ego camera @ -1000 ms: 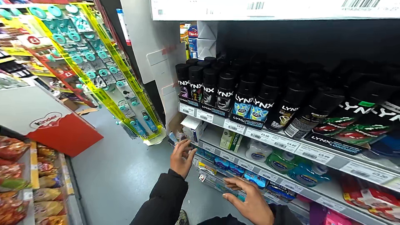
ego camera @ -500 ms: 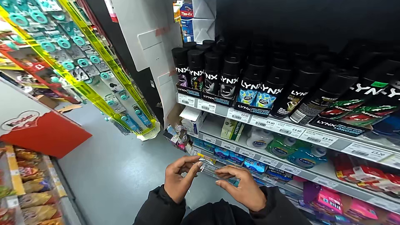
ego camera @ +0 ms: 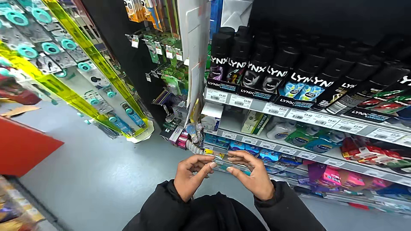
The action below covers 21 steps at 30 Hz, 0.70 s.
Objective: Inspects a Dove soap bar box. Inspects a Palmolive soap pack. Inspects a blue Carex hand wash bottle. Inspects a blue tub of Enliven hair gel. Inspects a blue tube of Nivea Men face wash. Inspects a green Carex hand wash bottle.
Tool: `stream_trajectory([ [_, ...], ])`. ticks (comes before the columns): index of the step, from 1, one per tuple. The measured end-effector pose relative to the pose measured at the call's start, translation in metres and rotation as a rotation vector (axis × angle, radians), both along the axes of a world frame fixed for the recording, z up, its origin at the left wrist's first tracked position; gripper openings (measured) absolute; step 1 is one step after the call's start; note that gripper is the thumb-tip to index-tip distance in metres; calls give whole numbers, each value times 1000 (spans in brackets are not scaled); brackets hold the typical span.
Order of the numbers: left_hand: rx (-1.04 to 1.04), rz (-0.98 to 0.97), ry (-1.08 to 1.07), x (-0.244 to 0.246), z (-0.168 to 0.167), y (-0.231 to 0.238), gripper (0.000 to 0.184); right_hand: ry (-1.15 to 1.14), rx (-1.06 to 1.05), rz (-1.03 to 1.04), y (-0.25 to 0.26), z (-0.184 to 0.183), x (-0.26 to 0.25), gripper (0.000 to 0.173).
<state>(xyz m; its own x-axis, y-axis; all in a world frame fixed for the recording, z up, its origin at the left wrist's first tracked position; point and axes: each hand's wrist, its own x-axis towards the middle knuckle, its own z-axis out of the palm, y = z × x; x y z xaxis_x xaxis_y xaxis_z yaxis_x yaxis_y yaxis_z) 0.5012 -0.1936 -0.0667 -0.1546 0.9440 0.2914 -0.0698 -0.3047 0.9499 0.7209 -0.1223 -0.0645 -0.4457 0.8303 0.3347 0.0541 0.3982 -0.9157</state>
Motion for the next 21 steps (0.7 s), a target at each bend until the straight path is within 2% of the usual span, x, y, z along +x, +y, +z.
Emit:
stream_trajectory([
  [9, -138, -199, 62, -56, -8, -7, 22, 148, 22, -139, -47, -14, -39, 36],
  [13, -175, -292, 73, -59, -9, -2, 22, 98, -54, -289, -62, -10, -48, 32],
  [21, -232, -435, 69, -55, -6, 6, 19, 63, -155, -480, -71, -12, -39, 37],
])
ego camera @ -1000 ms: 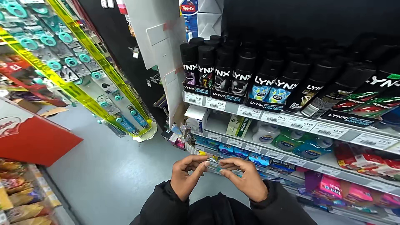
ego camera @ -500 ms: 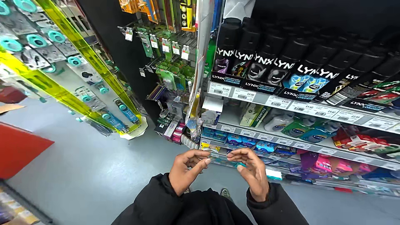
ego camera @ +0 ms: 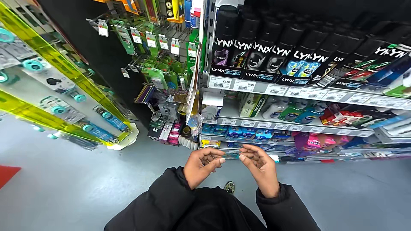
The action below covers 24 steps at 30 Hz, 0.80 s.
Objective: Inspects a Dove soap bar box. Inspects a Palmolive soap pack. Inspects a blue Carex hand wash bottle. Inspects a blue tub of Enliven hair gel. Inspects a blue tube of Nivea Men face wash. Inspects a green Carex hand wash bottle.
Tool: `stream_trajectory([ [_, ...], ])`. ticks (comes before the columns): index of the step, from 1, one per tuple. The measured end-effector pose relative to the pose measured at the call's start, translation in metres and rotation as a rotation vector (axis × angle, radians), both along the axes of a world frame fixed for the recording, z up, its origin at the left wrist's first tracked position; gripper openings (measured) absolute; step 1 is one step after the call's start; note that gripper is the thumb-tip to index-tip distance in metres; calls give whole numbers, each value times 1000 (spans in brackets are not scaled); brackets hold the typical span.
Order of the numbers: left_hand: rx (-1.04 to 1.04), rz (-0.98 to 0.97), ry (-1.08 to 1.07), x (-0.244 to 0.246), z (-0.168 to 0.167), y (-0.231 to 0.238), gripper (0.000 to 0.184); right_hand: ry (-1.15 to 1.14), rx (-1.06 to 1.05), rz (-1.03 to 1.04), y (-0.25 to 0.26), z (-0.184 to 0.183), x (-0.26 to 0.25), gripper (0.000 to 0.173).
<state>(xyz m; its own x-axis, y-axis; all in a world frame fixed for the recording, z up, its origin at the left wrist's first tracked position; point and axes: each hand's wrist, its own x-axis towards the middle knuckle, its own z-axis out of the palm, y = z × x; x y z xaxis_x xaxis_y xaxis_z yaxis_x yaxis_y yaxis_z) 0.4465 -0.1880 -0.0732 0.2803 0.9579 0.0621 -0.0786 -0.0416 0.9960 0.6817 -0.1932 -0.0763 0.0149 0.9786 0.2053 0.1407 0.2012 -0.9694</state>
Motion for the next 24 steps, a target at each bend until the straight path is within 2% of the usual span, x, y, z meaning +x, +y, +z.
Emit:
stream_trajectory([
  [5, 29, 0, -4, -6, 2, 0, 21, 8, -51, -26, 15, -7, 9, 43],
  [9, 63, 45, -42, -12, 2, 5, 24, -27, -81, -118, 56, -12, 21, 46],
  [18, 166, 138, -51, -18, 2, 4, 22, -252, -112, -327, 168, -10, 64, 85],
  [24, 163, 196, -74, -2, 0, 2, 22, -383, -165, -406, 207, -26, 70, 92],
])
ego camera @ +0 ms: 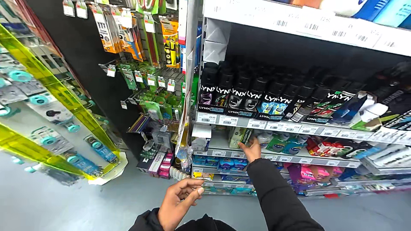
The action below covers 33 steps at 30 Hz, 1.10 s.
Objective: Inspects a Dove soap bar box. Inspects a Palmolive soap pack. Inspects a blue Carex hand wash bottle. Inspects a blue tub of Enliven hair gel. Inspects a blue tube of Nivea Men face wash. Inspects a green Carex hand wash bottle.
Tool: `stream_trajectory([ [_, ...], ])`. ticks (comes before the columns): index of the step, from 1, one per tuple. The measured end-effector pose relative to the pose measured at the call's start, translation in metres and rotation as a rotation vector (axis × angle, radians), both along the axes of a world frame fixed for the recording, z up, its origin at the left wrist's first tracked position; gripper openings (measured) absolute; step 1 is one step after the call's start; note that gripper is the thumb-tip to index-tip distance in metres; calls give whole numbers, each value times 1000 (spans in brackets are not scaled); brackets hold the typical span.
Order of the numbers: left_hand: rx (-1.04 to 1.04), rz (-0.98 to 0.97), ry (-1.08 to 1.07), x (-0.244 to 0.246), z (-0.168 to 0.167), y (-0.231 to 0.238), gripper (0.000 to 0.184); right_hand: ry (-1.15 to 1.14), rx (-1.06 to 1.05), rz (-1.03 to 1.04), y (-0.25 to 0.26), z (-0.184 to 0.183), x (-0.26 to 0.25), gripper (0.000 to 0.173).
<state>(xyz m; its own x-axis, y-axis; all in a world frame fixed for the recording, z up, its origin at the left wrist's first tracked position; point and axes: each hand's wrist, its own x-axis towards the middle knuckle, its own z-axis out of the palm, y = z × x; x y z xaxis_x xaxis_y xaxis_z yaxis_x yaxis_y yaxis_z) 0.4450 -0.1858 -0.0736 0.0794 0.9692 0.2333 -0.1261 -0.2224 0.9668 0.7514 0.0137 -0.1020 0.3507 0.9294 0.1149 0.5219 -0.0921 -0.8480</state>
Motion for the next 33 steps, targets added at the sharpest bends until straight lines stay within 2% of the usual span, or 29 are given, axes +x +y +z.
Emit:
stream_trajectory([
  [7, -9, 91, -14, 10, -2, -1, 24, -82, -28, -54, 19, -11, -2, 97],
  [12, -28, 110, -10, 11, -1, 1, 24, -67, -65, -60, 20, -14, -6, 86],
  [18, -47, 91, -10, 7, 0, 5, 23, -64, -47, -95, 20, -21, -6, 85],
  [20, -63, 78, -3, 3, -1, 6, 24, -71, -47, -99, 16, -18, -13, 95],
  [24, -79, 45, 3, -6, -1, 7, 24, -95, -14, -159, 16, -16, -34, 132],
  [26, -83, 27, 1, -13, 0, 7, 25, -97, -23, -208, 17, -16, -44, 140],
  [30, -98, 14, 10, -32, -1, 3, 25, -127, -52, -313, 16, -15, -62, 144],
  [33, -118, 6, 22, -46, -3, -2, 26, -135, -57, -370, 18, -16, -67, 131],
])
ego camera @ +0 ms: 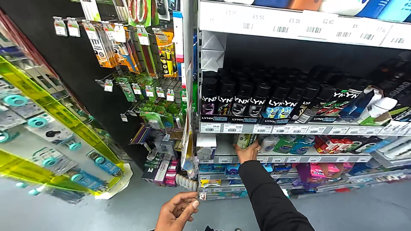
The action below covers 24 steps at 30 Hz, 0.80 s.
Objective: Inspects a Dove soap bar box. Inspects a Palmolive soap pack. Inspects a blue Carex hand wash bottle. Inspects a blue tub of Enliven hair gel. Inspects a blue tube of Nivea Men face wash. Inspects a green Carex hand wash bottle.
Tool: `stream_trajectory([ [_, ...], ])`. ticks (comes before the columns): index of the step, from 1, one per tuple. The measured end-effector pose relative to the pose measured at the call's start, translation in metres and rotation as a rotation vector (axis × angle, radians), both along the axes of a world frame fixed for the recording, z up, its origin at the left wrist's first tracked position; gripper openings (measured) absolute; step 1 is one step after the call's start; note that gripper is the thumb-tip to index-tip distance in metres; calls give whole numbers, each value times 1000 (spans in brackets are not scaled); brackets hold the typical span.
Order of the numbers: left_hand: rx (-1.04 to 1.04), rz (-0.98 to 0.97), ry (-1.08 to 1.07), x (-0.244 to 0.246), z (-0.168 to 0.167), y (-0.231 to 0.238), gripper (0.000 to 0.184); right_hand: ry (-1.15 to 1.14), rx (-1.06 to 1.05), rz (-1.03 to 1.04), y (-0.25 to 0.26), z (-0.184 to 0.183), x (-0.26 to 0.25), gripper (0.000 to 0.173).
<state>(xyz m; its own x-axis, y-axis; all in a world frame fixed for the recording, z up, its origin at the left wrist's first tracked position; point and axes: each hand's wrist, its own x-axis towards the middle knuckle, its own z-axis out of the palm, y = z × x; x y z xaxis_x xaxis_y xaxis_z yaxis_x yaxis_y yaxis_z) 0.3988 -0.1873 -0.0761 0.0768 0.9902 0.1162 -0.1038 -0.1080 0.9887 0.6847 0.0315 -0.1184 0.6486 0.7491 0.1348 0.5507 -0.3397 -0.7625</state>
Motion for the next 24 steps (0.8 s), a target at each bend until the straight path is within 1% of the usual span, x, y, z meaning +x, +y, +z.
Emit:
stream_trajectory([
  [2, -11, -3, 8, -8, -1, -2, 26, -19, 1, -20, 1, 0, -1, 125],
  [7, -33, -9, 21, -26, -4, -8, 27, -27, 0, -23, -7, 3, 2, 121],
  [12, -24, -28, 26, -33, -10, -8, 27, -30, 4, -1, -29, 5, 8, 115],
  [14, -24, -48, 20, -32, -11, -6, 27, -26, -23, 20, -46, 7, 10, 112],
  [17, -23, -94, 1, -25, -15, -2, 27, 20, -39, 64, -81, -1, 13, 109],
  [20, -44, -152, -19, -11, -19, 4, 28, 146, -10, 126, -124, -7, 10, 105],
  [22, -56, -201, -20, 5, -16, 10, 31, 199, 17, 177, -151, -2, 5, 102],
  [24, -43, -252, 12, 27, -8, 17, 39, 220, 31, 228, -174, 9, -1, 103],
])
